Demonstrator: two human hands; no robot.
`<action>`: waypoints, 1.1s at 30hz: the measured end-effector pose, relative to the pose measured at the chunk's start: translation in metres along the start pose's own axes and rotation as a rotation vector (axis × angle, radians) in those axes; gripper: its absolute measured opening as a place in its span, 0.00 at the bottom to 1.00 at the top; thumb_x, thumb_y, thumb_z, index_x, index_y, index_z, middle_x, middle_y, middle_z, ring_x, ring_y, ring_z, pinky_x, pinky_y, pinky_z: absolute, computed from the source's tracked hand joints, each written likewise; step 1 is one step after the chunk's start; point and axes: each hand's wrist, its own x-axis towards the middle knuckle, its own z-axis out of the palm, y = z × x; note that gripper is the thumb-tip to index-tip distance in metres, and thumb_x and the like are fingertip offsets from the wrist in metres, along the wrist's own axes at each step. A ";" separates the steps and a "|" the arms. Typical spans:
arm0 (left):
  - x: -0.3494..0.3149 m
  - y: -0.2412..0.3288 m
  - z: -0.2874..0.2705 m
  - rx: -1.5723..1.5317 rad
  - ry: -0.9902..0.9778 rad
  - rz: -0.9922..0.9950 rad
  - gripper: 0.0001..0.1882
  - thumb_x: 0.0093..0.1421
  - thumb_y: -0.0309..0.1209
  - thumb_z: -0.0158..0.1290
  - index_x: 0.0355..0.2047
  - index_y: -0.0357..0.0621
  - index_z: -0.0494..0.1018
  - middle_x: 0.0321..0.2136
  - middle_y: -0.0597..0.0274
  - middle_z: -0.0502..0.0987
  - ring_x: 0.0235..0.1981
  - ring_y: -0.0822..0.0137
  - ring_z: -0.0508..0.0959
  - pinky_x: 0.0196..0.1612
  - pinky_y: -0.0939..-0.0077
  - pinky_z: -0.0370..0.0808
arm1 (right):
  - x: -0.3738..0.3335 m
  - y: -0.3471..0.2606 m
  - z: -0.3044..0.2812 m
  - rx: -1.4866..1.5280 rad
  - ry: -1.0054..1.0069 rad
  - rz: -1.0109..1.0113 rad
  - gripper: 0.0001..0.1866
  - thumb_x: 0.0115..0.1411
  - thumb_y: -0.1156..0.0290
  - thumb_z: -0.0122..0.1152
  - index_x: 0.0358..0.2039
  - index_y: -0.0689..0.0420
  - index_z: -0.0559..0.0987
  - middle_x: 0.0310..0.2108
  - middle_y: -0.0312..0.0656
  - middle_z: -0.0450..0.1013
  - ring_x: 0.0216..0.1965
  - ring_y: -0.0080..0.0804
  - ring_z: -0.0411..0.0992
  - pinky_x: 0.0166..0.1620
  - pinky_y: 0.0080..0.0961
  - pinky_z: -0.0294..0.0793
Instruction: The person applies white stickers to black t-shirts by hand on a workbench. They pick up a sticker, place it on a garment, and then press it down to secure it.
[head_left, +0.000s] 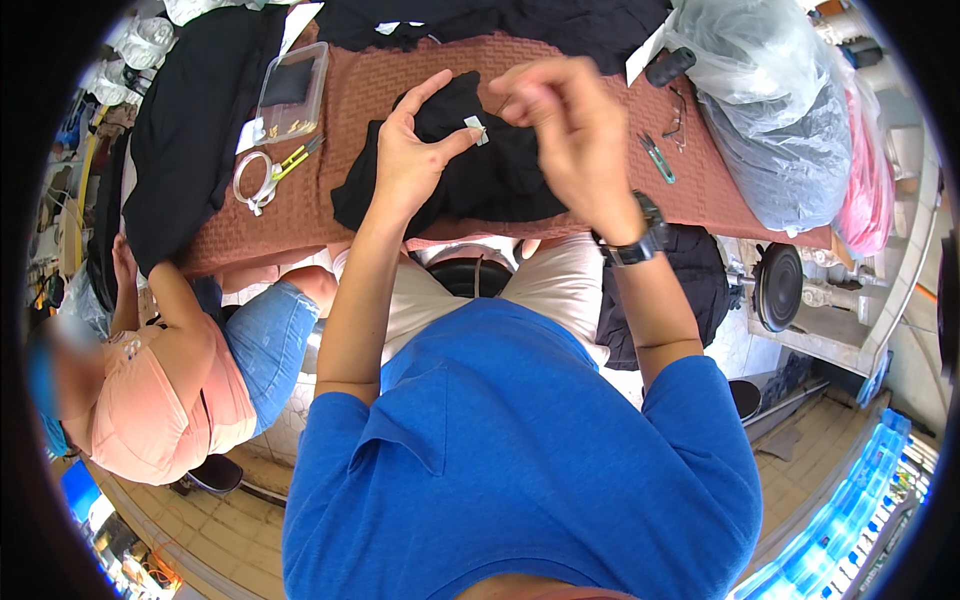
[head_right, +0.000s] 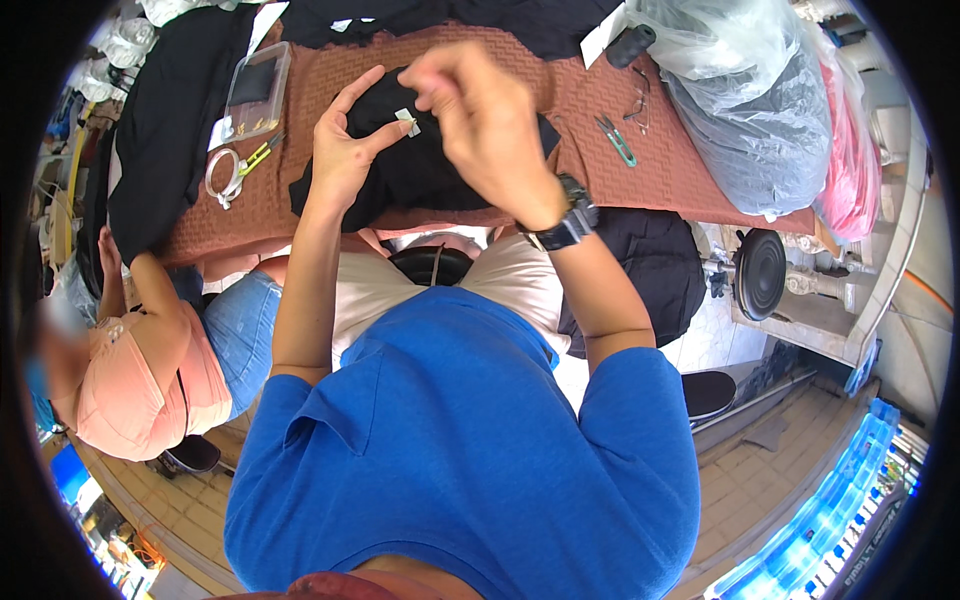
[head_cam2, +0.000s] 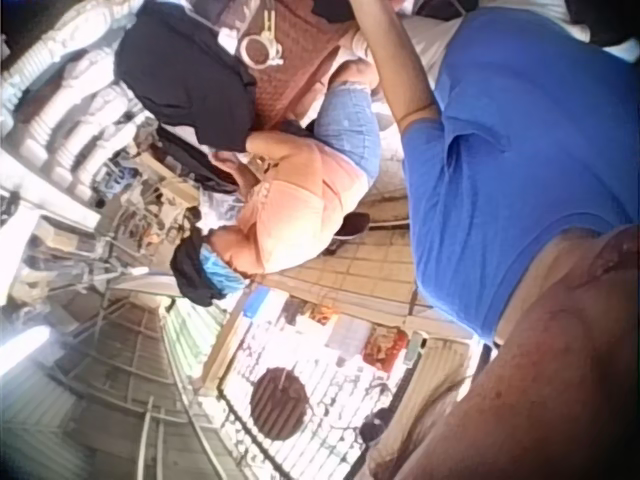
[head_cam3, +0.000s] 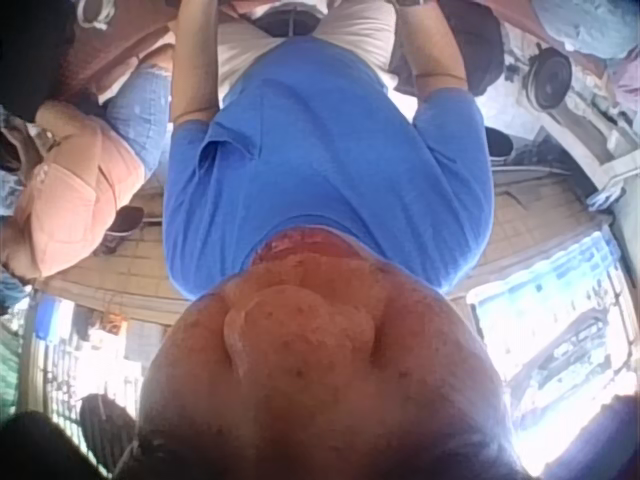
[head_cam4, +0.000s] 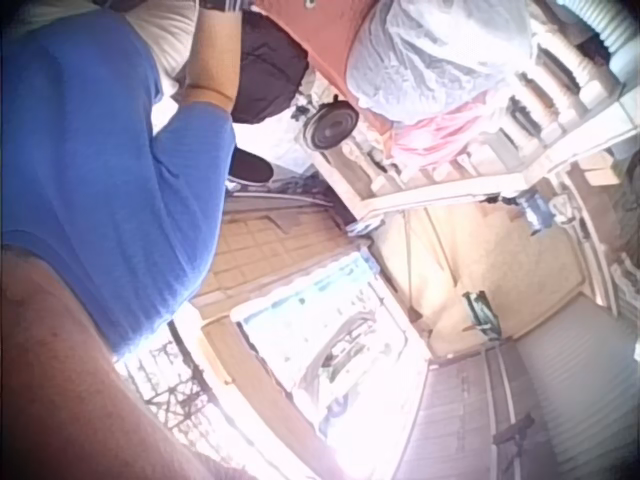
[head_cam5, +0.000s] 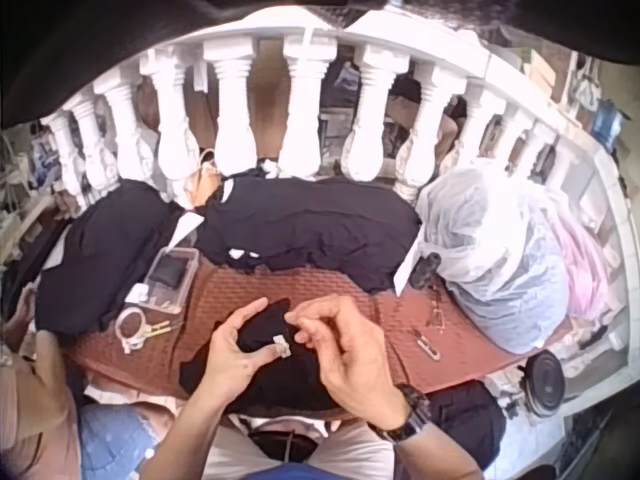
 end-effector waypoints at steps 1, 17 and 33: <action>-0.001 -0.002 -0.001 0.039 0.012 0.017 0.36 0.47 0.20 0.70 0.60 0.38 0.74 0.51 0.56 0.80 0.51 0.68 0.79 0.58 0.75 0.73 | 0.008 -0.015 -0.007 0.185 0.053 0.013 0.03 0.71 0.77 0.55 0.41 0.64 0.75 0.35 0.44 0.82 0.31 0.24 0.79 0.36 0.21 0.79; 0.001 -0.016 -0.003 0.164 0.001 0.044 0.37 0.49 0.21 0.68 0.62 0.39 0.72 0.53 0.51 0.80 0.54 0.63 0.79 0.58 0.71 0.74 | 0.036 -0.109 -0.134 0.740 0.052 -0.389 0.07 0.67 0.78 0.57 0.44 0.65 0.78 0.38 0.46 0.79 0.43 0.29 0.76 0.45 0.23 0.77; -0.005 0.013 -0.005 -0.310 -0.106 -0.062 0.37 0.53 0.15 0.66 0.64 0.35 0.69 0.50 0.57 0.80 0.49 0.72 0.80 0.57 0.77 0.74 | -0.038 0.006 0.005 -0.151 -0.016 0.212 0.09 0.58 0.79 0.69 0.39 0.59 0.87 0.24 0.37 0.69 0.23 0.23 0.68 0.27 0.21 0.69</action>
